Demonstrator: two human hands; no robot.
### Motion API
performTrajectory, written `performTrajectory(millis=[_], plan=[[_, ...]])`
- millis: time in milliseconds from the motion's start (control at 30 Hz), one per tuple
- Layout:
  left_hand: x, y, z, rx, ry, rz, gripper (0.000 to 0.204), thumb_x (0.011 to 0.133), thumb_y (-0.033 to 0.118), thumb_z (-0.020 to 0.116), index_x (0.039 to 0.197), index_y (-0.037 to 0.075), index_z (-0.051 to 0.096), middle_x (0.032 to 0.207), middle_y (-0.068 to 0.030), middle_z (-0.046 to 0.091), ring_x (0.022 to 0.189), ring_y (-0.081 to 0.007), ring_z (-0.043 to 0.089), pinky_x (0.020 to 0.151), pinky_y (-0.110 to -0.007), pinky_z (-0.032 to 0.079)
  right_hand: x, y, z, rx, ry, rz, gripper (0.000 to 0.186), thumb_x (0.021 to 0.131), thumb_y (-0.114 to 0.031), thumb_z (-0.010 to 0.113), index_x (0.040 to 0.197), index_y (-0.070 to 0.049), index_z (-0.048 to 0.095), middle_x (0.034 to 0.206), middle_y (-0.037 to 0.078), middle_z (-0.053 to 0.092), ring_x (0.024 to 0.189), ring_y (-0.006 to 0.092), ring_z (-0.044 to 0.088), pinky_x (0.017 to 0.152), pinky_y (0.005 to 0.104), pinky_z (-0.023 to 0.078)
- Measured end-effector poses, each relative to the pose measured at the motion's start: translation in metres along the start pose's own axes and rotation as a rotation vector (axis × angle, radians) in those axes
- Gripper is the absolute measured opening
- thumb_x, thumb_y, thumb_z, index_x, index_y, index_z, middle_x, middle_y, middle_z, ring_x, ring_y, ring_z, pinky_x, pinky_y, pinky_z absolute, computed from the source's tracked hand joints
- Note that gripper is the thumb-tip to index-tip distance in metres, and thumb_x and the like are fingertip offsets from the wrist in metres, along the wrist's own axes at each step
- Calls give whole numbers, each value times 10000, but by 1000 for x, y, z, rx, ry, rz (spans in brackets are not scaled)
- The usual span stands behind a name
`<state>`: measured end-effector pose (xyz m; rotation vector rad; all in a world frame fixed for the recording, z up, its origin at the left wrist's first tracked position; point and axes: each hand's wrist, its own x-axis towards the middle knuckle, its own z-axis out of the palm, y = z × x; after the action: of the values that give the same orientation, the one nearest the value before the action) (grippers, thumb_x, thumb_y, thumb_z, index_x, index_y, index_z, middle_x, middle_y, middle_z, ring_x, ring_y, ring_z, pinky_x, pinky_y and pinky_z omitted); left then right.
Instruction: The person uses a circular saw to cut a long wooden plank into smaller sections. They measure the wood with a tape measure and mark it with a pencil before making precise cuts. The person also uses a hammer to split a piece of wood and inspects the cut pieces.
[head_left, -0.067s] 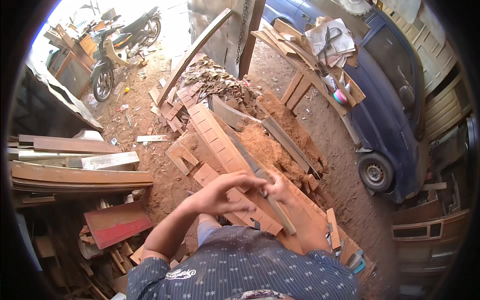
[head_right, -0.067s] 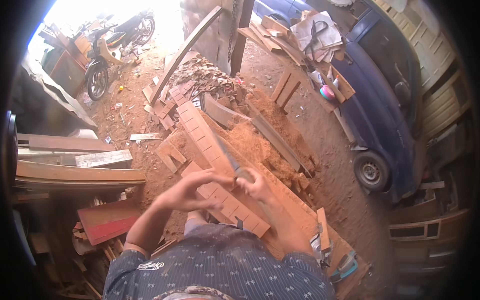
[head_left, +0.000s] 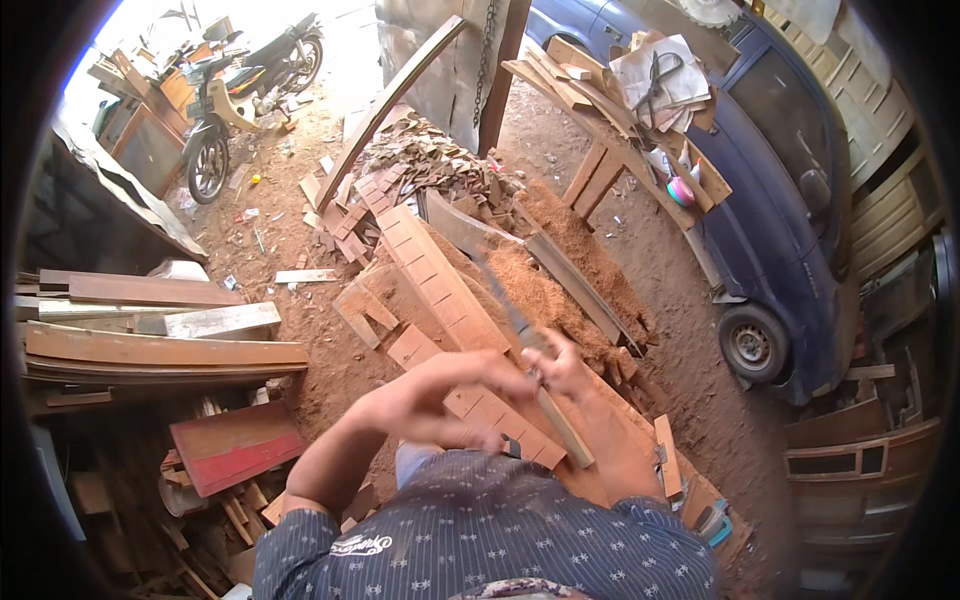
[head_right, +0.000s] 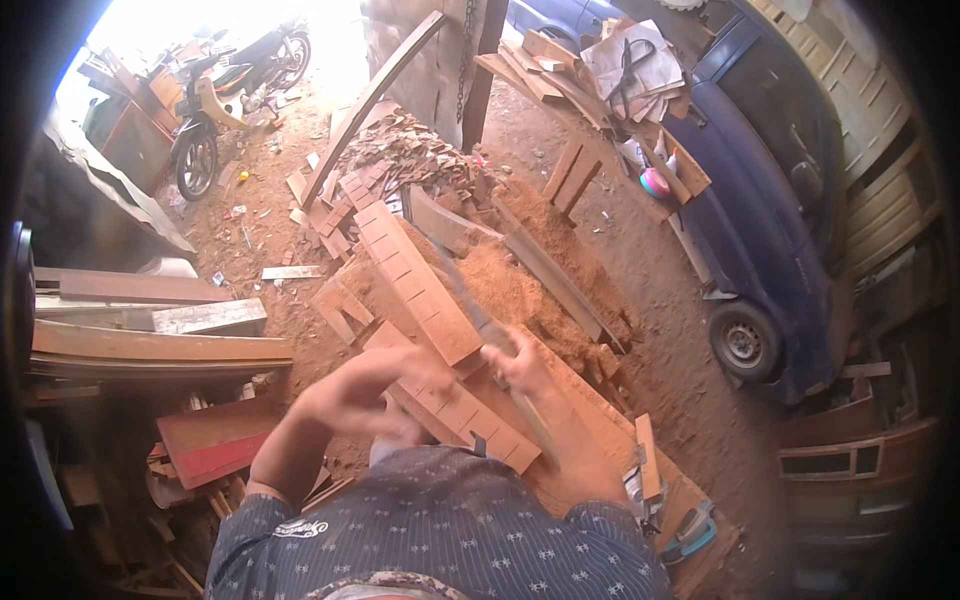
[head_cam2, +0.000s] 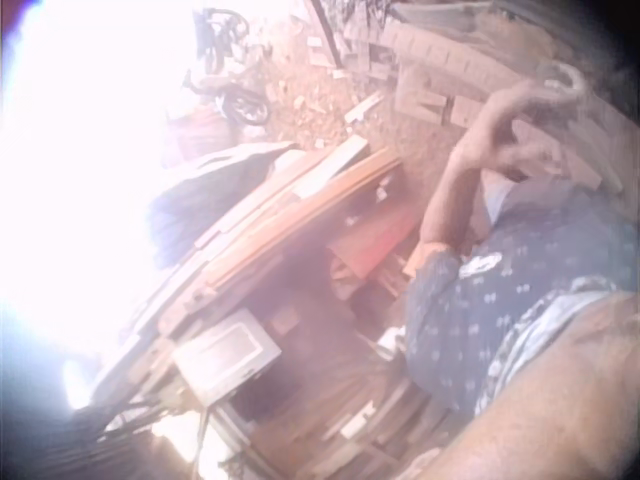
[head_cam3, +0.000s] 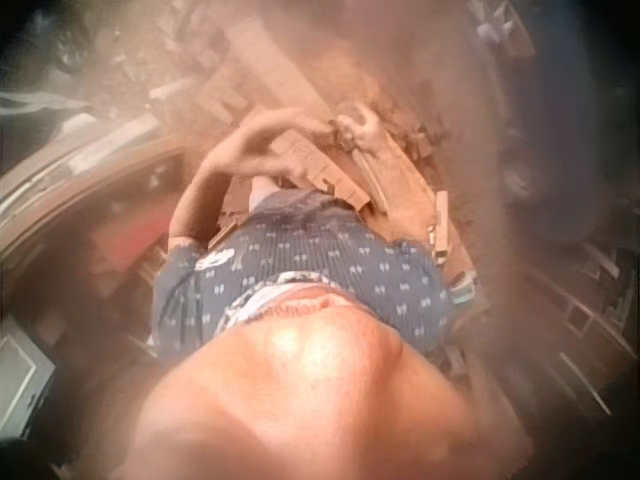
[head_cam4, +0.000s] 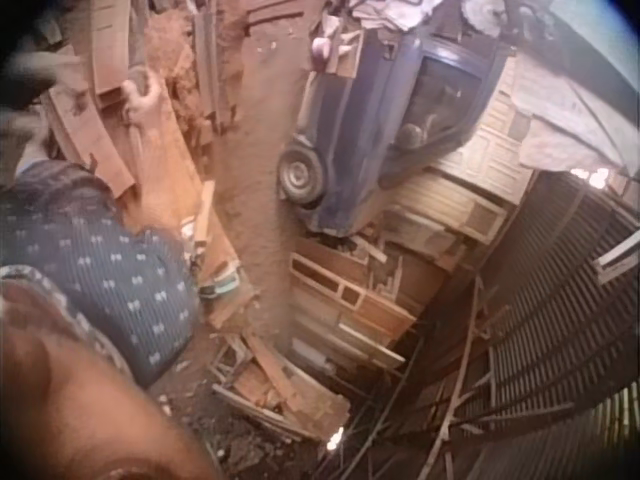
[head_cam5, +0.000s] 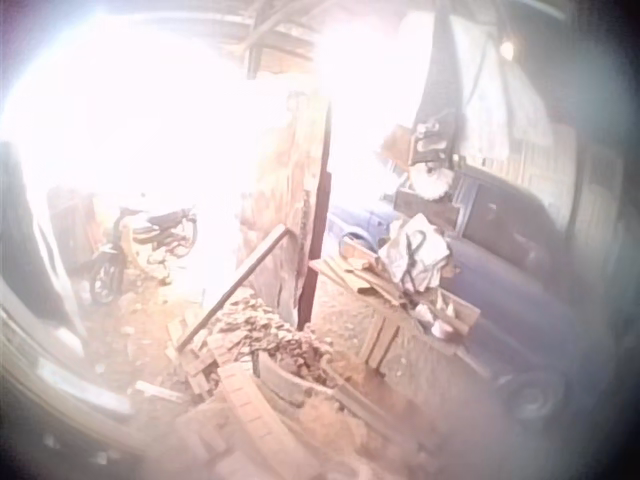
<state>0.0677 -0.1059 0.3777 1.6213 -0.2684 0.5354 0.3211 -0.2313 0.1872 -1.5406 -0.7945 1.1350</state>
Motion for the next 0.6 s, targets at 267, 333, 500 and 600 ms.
performTrajectory(millis=[267, 333, 500, 600], plan=[[59, 85, 20, -297, -504, 437, 176, 1002, 158, 676, 1060, 42, 795, 947, -114, 729, 754, -250, 657, 669, -385, 483, 55, -79, -81, -466, 379, -364, 532, 911, -191, 695, 1373, 35, 560, 1162, 158, 691, 1074, 246, 655, 965, 357, 505], [64, 83, 18, -314, -545, 464, 195, 986, 89, 675, 1151, 0, 730, 989, -150, 720, 816, -278, 672, 743, -420, 509, 68, -103, -89, -515, 411, -345, 533, 912, -201, 686, 1379, 23, 560, 1169, 177, 696, 1077, 264, 668, 953, 370, 514], [57, 77, 17, -377, -349, 405, 227, 984, 51, 663, 1181, -57, 695, 956, -157, 715, 768, -294, 661, 753, -424, 521, 119, -145, -119, -634, 455, -432, 566, 904, -218, 684, 1414, -14, 544, 1235, 229, 692, 1130, 318, 682, 958, 407, 524], [58, 79, 8, -395, -366, 294, 177, 978, 63, 670, 1106, -39, 735, 979, -151, 724, 765, -306, 643, 765, -441, 523, 170, -163, -141, -852, 537, -552, 588, 883, -217, 694, 1423, -43, 540, 1268, 254, 672, 1171, 393, 657, 978, 443, 521]])
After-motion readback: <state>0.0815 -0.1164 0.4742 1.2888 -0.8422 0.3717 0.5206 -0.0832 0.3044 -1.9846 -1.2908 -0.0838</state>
